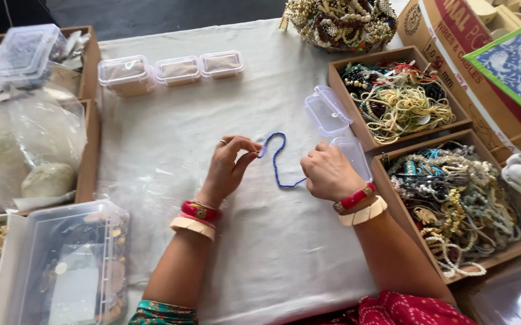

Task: The person handles a blue beaded bracelet, placing it into a small plastic bag and then into a beige cloth pouch. They place the pouch into a clear plastic container and close it. The person then handles a red beaded bracelet, placing it into a plastic bag and then into a beige cloth pouch.

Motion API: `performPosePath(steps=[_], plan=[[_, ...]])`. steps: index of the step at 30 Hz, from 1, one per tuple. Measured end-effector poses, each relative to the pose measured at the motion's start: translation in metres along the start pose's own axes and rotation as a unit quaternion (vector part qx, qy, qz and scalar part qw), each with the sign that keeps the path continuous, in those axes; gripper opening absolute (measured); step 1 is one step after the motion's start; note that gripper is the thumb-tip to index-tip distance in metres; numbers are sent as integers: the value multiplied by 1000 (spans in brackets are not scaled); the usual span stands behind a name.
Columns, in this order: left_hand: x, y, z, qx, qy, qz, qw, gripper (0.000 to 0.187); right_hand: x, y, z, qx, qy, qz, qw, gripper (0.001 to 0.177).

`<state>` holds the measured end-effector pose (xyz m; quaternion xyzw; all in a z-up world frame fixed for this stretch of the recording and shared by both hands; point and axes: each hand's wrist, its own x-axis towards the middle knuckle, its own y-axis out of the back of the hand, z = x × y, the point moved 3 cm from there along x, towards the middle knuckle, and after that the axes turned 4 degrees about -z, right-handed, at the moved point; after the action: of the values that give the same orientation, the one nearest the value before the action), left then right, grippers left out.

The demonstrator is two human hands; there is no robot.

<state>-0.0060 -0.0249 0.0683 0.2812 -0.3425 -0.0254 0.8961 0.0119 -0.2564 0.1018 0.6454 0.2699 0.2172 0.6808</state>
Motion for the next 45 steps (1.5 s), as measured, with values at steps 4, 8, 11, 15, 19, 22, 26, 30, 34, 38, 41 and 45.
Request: performPosePath(steps=[4,8,11,15,19,22,26,30,34,38,41,45], plan=[[-10,-41,-22,-223,101,3,970,6,1,4,-5,155,26,82,984,3],[-17,-61,-28,-395,201,-24,896,12,8,3,-10,232,62,234,942,9],[-22,-64,-36,-414,214,-42,884,13,20,-19,-10,274,43,261,925,9],[-25,-67,-51,-468,221,-50,854,12,28,-30,-19,403,-3,241,883,18],[-27,-63,-56,-485,233,-46,842,13,27,-34,-25,489,-32,260,832,18],[-25,-63,-54,-499,236,-49,833,12,20,-18,-33,398,17,323,859,30],[-26,-70,-51,-543,208,-63,811,6,16,-8,-42,306,88,392,863,34],[-25,-69,-44,-504,195,-63,839,6,22,-28,-37,501,11,317,805,25],[-22,-67,-34,-450,199,-62,868,6,36,-62,-20,640,13,235,732,12],[-19,-61,-23,-402,202,-44,892,6,38,-56,-23,739,7,159,655,12],[-20,-61,-25,-384,199,-32,901,5,42,-66,-19,764,-24,132,631,14],[-23,-64,-34,-389,201,-13,899,3,45,-79,-3,766,-35,146,625,12]])
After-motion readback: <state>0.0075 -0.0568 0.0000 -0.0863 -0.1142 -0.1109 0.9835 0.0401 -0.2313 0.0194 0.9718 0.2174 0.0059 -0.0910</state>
